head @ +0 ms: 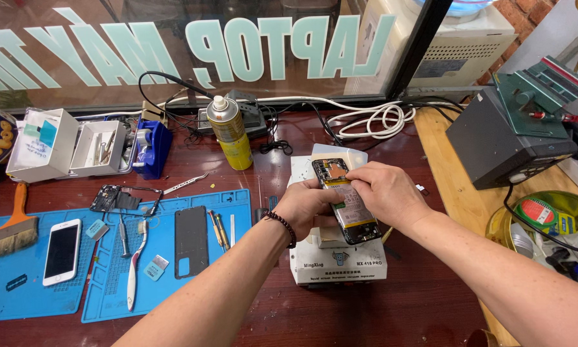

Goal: The person removes the old battery from a disassembled smartphone, retrieves a new battery from a storage basket, and installs it into the phone. The person handles the phone, battery, and packaging while working at a repair bench.

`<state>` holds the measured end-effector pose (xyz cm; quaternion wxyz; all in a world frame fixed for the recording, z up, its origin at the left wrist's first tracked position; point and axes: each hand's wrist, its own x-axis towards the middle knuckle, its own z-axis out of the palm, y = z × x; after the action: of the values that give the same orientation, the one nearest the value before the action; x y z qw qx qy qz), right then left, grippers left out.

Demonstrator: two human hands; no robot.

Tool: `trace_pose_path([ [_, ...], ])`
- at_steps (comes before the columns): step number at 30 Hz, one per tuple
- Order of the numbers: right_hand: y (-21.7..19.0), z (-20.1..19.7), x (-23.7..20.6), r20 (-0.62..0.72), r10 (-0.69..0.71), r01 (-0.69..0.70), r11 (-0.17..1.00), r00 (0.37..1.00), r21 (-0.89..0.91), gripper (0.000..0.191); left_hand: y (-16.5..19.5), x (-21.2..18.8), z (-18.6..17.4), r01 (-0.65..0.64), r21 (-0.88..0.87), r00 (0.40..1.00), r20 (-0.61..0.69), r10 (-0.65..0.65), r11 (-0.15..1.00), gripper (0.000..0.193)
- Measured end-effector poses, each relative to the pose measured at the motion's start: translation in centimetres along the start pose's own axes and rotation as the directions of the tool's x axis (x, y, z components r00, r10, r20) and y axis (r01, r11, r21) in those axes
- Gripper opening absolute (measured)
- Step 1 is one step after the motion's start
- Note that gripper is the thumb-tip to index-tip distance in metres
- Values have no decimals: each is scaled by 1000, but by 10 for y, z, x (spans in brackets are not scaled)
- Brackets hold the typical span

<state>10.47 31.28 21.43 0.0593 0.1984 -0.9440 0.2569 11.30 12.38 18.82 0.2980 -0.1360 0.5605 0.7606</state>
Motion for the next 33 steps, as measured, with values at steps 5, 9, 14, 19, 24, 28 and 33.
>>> trace_pose_path([
  [5,2,0,5,6,-33,34,998,999,-44,20,0,11,-5,7,-26,1000,4,-6,1000,25],
  [9,2,0,8,-5,-63,63,996,998,-70,19,2,18,-8,4,-50,1000,28,-3,999,26],
  [14,10,-12,7,52,218,-223,960,975,171,33,4,14,-3,47,-96,998,56,-42,994,27],
  [19,16,-13,15,293,506,-560,527,811,639,36,8,5,6,38,-107,995,96,-28,994,27],
  [24,16,-16,14,383,527,-618,394,758,680,29,6,-2,12,7,-93,996,87,1,996,31],
  [28,11,-19,10,405,472,-579,318,783,750,26,1,-5,12,-13,-102,995,101,23,995,32],
  [33,6,-22,4,386,379,-510,318,841,799,23,2,-7,10,-5,-136,996,86,17,991,24],
])
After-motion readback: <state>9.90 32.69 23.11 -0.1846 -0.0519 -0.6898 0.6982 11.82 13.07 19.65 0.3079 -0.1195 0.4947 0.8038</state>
